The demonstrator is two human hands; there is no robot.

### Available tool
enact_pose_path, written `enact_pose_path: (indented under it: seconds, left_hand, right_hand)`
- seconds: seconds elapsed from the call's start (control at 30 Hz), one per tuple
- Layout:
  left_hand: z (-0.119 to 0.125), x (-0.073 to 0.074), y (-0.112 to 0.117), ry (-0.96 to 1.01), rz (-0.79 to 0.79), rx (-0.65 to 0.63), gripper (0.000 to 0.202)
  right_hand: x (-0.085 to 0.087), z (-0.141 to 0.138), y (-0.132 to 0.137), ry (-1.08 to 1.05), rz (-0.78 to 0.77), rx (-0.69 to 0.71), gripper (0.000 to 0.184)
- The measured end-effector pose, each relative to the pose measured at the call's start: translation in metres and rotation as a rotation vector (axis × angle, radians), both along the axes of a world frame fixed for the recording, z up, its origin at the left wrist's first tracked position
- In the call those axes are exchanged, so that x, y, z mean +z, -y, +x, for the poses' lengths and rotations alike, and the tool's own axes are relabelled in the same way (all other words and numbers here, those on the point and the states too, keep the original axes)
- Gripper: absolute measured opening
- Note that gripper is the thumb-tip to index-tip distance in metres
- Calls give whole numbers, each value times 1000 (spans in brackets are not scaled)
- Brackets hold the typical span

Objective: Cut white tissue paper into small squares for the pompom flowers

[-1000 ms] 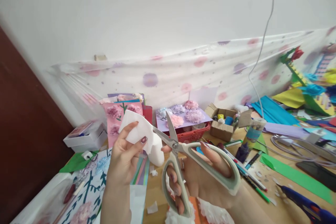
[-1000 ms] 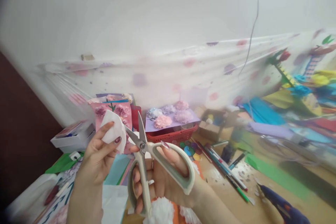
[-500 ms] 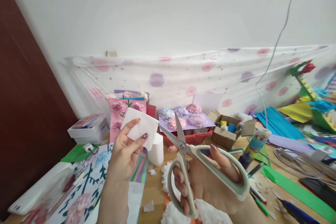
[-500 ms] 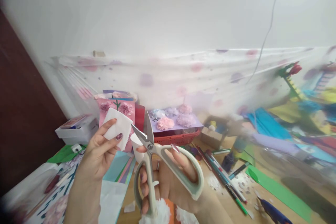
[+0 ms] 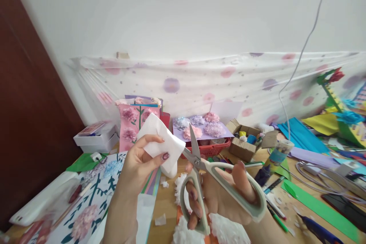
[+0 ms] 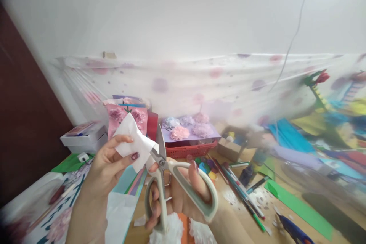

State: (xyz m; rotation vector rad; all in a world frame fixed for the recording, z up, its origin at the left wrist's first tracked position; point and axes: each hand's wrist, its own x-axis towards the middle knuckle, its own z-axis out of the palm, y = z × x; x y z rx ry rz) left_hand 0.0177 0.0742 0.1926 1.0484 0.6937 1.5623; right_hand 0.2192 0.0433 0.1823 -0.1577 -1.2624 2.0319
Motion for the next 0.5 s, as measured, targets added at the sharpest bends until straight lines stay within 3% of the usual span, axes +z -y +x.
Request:
enact_pose_path:
  seconds: [0.3,0.5]
  left_hand:
    - [-2,-1,4,-5,5,-90,33]
    - [3,0,3,10,13,-62,35]
  right_hand:
    - [-17,4,-8,33,98,54,93]
    - [-15,4,-7,-37,114,70,85]
